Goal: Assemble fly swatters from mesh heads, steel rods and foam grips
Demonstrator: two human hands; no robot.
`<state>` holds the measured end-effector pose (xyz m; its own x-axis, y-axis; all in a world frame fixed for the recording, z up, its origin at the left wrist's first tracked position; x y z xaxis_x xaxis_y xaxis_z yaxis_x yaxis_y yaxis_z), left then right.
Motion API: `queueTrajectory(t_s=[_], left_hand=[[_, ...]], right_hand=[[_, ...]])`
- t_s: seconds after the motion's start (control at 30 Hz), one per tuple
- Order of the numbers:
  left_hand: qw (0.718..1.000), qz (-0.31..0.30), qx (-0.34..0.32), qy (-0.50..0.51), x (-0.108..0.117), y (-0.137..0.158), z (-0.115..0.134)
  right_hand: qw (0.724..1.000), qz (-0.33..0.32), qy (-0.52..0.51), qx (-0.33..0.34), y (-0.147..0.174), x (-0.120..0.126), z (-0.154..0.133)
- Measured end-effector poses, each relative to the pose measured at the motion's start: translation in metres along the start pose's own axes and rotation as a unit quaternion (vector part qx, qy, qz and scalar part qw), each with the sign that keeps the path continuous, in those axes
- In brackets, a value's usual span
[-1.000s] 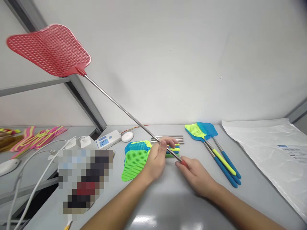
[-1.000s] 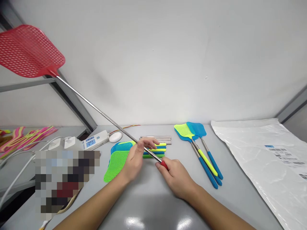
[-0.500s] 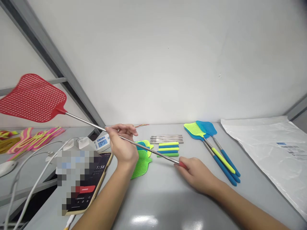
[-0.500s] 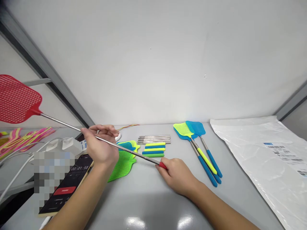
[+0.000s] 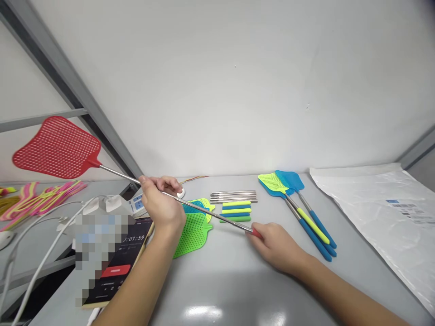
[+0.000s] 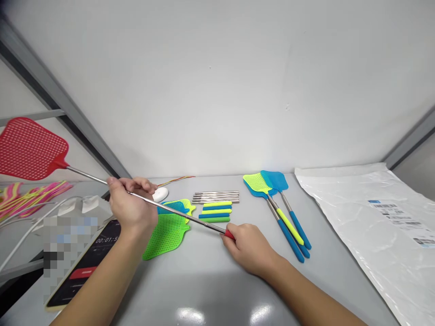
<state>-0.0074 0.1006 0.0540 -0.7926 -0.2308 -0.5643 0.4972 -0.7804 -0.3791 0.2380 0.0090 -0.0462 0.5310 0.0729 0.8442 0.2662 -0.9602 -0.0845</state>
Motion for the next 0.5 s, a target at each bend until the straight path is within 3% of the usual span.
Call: queueTrajectory(t_s=[0.13,0.3,0.43,0.5], left_hand=[[0.999,-0.044,0.004,-0.020,-0.015,0.017,-0.001],[0.983,-0.168,0.047,-0.056,-0.040,0.059,-0.018],[0.927,-0.336,0.128,-0.107,-0.064,0.103,-0.041],[0.901,-0.382,0.168,-0.121,-0.069,0.117,-0.048]], right_hand=[[1.000,0.004,-0.007,-0.009,0.001,0.000,0.001],[0.999,0.016,-0.049,-0.008,0.000,0.001,-0.001],[0.995,0.026,-0.095,-0.014,-0.001,0.000,0.002],[0.994,0.027,-0.104,-0.018,-0.001,0.000,0.005]])
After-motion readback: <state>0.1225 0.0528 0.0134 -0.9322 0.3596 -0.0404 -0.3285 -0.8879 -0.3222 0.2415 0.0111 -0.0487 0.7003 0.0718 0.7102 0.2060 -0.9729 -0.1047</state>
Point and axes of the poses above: each hand's wrist, its own y-axis away from the middle knuckle, its own x-axis out of the back of the hand, z = x × y, the point moved 8 cm from there along -y, towards the middle knuckle, and after that the axes turned 2 degrees about x, right-handed, at the moved point
